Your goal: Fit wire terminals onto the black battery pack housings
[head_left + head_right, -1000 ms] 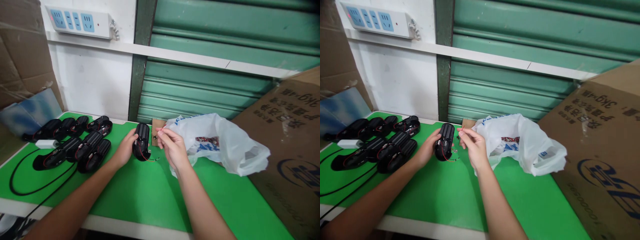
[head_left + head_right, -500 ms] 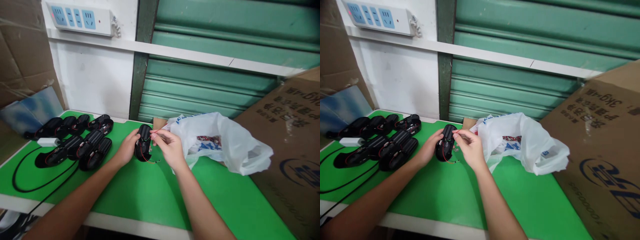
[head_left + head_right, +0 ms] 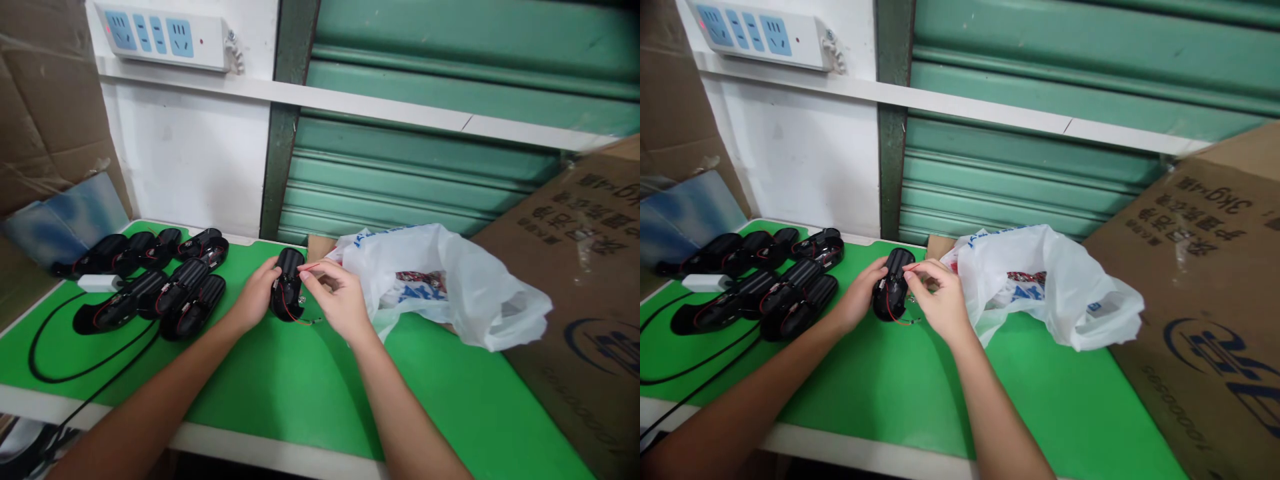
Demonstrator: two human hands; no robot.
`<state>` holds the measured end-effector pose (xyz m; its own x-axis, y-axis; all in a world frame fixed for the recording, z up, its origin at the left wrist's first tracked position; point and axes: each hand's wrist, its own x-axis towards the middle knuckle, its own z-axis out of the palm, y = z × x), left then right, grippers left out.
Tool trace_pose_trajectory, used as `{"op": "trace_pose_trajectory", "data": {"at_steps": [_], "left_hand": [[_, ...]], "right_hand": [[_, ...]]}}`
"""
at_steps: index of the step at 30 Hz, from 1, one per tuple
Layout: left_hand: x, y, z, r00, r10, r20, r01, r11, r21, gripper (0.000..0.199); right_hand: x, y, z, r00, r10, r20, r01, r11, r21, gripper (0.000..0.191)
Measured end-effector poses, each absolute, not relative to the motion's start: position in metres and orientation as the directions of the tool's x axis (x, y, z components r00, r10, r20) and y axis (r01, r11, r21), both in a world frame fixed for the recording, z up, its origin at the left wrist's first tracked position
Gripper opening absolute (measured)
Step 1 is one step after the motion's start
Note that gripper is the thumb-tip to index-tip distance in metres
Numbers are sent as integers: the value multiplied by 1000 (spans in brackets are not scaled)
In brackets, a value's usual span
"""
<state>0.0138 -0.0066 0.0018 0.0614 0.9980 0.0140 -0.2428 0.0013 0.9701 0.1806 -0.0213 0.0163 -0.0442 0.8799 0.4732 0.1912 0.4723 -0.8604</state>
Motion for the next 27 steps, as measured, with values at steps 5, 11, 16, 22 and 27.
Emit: {"op": "trace_pose_trajectory", "data": {"at_steps": [5,11,16,22,27], "left_hand": [[13,-7,4,70,997,21,-230,-5,973,30],[13,-8,5,66,997,45,-242,-28,970,28],[13,-7,4,54,997,52,-217,-39,975,29],[13,-8,3,56,995,84,-194,-72,978,29],[13,-8,4,54,996,75,-196,-63,979,29]], "right_hand": [[181,-21,17,-3,869,495,188,487,-853,20],[181,-20,16,-10,859,513,211,503,-838,21],[183,-21,17,-28,848,529,242,519,-820,19],[183,-23,21,-71,830,553,316,544,-777,18],[183,-25,23,-80,811,580,335,570,-750,13]]}}
